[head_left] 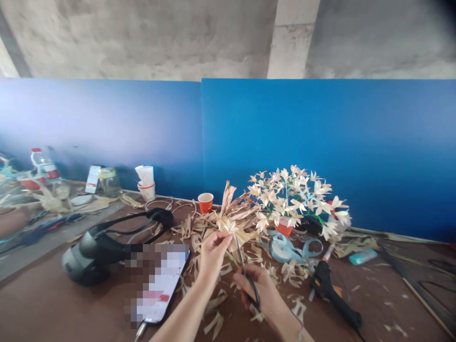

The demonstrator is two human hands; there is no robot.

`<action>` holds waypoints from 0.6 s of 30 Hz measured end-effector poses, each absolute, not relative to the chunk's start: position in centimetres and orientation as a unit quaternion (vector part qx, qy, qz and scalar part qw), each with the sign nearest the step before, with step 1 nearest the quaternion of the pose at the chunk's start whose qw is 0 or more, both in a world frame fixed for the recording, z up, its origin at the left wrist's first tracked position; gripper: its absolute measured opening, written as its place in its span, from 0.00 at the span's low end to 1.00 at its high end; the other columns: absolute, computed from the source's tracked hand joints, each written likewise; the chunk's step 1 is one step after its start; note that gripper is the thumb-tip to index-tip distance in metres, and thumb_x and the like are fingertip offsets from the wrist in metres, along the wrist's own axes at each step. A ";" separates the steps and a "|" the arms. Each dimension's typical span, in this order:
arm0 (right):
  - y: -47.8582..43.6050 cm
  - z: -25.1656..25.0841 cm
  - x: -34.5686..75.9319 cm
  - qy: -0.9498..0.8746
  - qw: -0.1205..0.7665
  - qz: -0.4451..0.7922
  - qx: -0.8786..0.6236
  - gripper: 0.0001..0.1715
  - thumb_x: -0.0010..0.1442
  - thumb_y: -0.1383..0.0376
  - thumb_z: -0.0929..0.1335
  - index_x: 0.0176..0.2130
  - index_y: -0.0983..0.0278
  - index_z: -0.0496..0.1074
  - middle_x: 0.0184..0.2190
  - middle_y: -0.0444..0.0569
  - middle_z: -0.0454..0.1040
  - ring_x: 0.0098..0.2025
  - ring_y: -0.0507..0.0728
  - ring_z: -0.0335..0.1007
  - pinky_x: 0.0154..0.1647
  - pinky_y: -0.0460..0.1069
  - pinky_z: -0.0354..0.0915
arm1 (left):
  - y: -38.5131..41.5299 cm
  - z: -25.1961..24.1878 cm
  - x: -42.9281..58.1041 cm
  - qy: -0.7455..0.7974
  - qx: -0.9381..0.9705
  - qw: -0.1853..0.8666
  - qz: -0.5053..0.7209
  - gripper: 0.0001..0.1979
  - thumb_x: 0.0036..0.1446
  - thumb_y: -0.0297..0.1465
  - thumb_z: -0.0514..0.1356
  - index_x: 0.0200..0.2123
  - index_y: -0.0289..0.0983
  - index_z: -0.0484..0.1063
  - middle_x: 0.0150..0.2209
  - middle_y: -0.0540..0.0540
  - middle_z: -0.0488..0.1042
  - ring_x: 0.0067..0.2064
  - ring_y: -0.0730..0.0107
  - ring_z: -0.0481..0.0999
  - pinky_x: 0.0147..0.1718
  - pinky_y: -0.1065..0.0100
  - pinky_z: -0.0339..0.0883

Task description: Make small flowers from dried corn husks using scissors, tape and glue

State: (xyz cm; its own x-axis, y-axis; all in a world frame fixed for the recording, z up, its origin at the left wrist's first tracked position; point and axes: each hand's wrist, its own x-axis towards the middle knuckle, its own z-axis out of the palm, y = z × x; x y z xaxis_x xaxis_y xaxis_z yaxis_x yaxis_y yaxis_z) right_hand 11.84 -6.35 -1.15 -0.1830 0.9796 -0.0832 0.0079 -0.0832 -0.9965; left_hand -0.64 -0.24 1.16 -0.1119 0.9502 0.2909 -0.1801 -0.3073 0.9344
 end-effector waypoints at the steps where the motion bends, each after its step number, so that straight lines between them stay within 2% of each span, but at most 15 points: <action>1: -6.3 -1.1 11.8 -0.522 0.430 0.563 -0.475 0.25 0.43 0.48 0.70 0.27 0.66 0.65 0.10 0.39 0.64 0.10 0.45 0.55 0.11 0.40 0.49 | -0.2 1.1 -0.6 0.384 0.496 0.447 0.637 0.09 0.43 0.35 0.63 0.23 0.34 0.71 0.20 0.51 0.69 0.23 0.75 0.66 0.24 0.74 0.58; 9: -6.4 -1.0 11.8 -0.533 0.422 0.550 -0.486 0.25 0.44 0.48 0.69 0.27 0.67 0.65 0.09 0.38 0.63 0.10 0.45 0.54 0.10 0.40 0.48 | 0.1 0.8 -0.9 0.385 0.497 0.452 0.633 0.11 0.43 0.36 0.63 0.24 0.33 0.71 0.19 0.51 0.67 0.22 0.76 0.64 0.23 0.75 0.57; 18: -6.7 -0.4 11.9 -0.528 0.405 0.560 -0.493 0.25 0.43 0.47 0.69 0.25 0.66 0.64 0.08 0.38 0.61 0.09 0.45 0.53 0.10 0.40 0.46 | 0.5 1.2 -1.0 0.383 0.479 0.477 0.630 0.13 0.39 0.37 0.65 0.24 0.34 0.70 0.17 0.53 0.67 0.19 0.77 0.64 0.20 0.75 0.56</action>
